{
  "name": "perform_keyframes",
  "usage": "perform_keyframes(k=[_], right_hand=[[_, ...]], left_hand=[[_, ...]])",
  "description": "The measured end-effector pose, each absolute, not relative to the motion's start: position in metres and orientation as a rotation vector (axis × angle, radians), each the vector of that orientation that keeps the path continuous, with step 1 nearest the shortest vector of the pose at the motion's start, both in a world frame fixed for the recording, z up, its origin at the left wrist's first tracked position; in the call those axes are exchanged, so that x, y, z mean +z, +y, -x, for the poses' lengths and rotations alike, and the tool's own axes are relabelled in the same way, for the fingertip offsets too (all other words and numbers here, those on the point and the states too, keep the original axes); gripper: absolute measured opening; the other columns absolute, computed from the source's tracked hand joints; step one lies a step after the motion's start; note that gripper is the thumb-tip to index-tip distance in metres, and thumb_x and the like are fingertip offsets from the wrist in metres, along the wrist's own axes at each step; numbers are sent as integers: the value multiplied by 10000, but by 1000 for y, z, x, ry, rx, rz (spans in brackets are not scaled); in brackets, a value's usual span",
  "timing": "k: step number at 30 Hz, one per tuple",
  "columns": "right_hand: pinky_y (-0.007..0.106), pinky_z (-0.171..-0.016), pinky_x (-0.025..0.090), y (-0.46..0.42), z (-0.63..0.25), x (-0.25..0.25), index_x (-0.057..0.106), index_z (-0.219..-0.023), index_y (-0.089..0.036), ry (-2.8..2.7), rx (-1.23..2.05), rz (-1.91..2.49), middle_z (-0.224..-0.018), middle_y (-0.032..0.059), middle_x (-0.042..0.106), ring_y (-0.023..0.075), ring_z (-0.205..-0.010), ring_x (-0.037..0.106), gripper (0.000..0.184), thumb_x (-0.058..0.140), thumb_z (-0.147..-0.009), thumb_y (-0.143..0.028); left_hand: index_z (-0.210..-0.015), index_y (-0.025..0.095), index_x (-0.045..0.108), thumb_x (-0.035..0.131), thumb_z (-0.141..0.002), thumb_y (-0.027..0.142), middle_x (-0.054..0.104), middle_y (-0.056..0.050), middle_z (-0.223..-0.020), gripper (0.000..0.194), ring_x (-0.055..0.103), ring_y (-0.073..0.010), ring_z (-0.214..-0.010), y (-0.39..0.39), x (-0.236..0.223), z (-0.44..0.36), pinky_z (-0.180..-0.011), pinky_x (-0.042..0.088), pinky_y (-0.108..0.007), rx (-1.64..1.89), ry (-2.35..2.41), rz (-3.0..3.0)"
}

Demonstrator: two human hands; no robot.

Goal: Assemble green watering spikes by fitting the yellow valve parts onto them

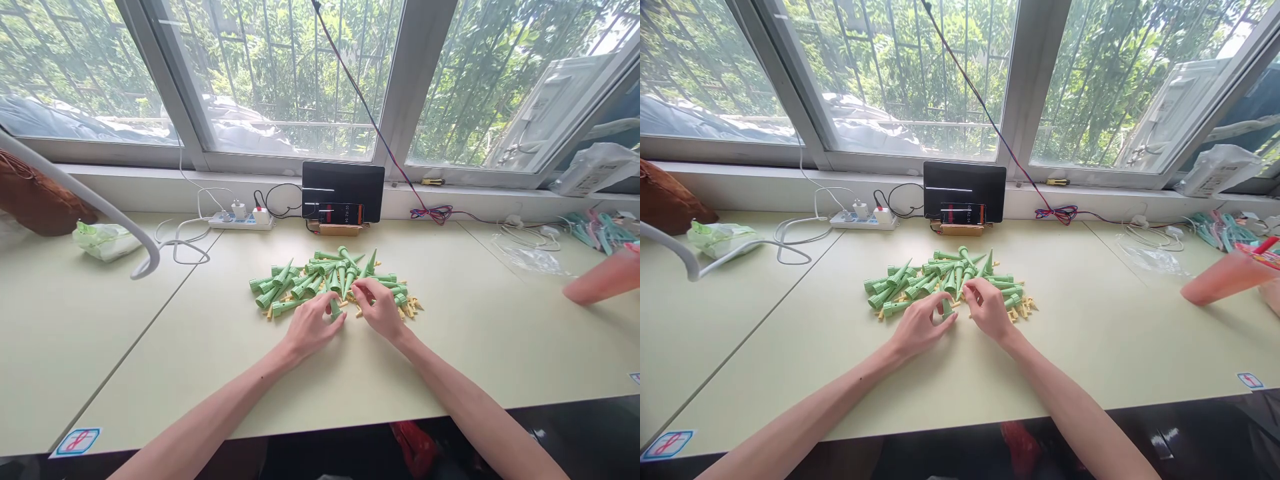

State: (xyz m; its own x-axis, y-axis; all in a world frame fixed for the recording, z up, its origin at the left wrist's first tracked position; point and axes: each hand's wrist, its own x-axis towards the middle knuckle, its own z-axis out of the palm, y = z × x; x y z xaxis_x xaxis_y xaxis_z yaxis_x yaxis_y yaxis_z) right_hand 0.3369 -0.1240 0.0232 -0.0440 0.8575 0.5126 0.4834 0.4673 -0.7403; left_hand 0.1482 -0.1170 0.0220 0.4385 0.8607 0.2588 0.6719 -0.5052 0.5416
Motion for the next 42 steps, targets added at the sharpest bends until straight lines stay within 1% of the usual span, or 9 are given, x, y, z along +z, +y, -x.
perform_keyframes(k=[5, 13, 21, 27, 32, 34, 39, 42], right_hand=[[273, -572, 473, -124, -337, 21, 618, -903, -189, -1689, 454, 1189, -831, 47, 652, 156, -663, 579, 180, 495, -962, -308], [270, -586, 483, -125, -338, 22, 611, -889, -191, -1729, 481, 1159, -798, 31, 649, 142, -620, 561, 109, 523, -925, -247], [263, -539, 461, -124, -339, 18, 615, -903, -192, -1781, 508, 1156, -797, 30, 657, 135, -582, 560, 113, 526, -922, -258], [255, -534, 437, -124, -340, 19, 609, -891, -191, -1805, 513, 1152, -754, 13, 633, 125, -558, 539, 104, 523, -920, -240], [255, -530, 431, -124, -339, 18, 613, -885, -189, -1827, 496, 1145, -695, -2, 597, 125, -548, 524, 109, 523, -919, -242], [257, -535, 438, -124, -339, 18, 614, -883, -192, -1831, 491, 1134, -689, -2, 594, 129, -555, 527, 107, 528, -918, -245], [259, -537, 449, -125, -339, 20, 618, -899, -196, -1848, 514, 1101, -720, 11, 617, 135, -574, 544, 105, 530, -923, -248], [265, -544, 458, -125, -338, 20, 622, -907, -201, -1862, 529, 1090, -727, 17, 625, 142, -583, 554, 117, 527, -931, -264]], left_hand=[[-1123, 250, 558, 569, -854, 345, 635, 12, -893, 286, 561, -144, -643, -119, 24, -150, -645, 422, -277, 729, 1339, -2325], [-1130, 257, 540, 539, -866, 325, 632, 9, -891, 273, 563, -145, -644, -119, 26, -150, -627, 407, -265, 754, 1341, -2323], [-1137, 257, 540, 544, -864, 316, 630, 9, -890, 279, 570, -148, -663, -119, 24, -150, -643, 415, -264, 776, 1327, -2320], [-1143, 249, 534, 546, -867, 307, 619, 11, -890, 282, 566, -146, -675, -119, 23, -150, -660, 427, -267, 777, 1318, -2313], [-1160, 239, 532, 537, -878, 305, 617, -5, -913, 289, 585, -158, -730, -118, 21, -150, -716, 453, -282, 783, 1297, -2314], [-1160, 240, 535, 539, -881, 313, 623, -9, -918, 289, 593, -162, -741, -119, 20, -150, -719, 455, -285, 783, 1292, -2318], [-1137, 245, 556, 549, -890, 380, 635, -18, -951, 282, 602, -166, -729, -120, 20, -151, -661, 437, -277, 756, 1300, -2315], [-1130, 237, 567, 562, -888, 432, 629, -23, -929, 311, 603, -175, -745, -119, 19, -151, -664, 437, -280, 750, 1289, -2327]])
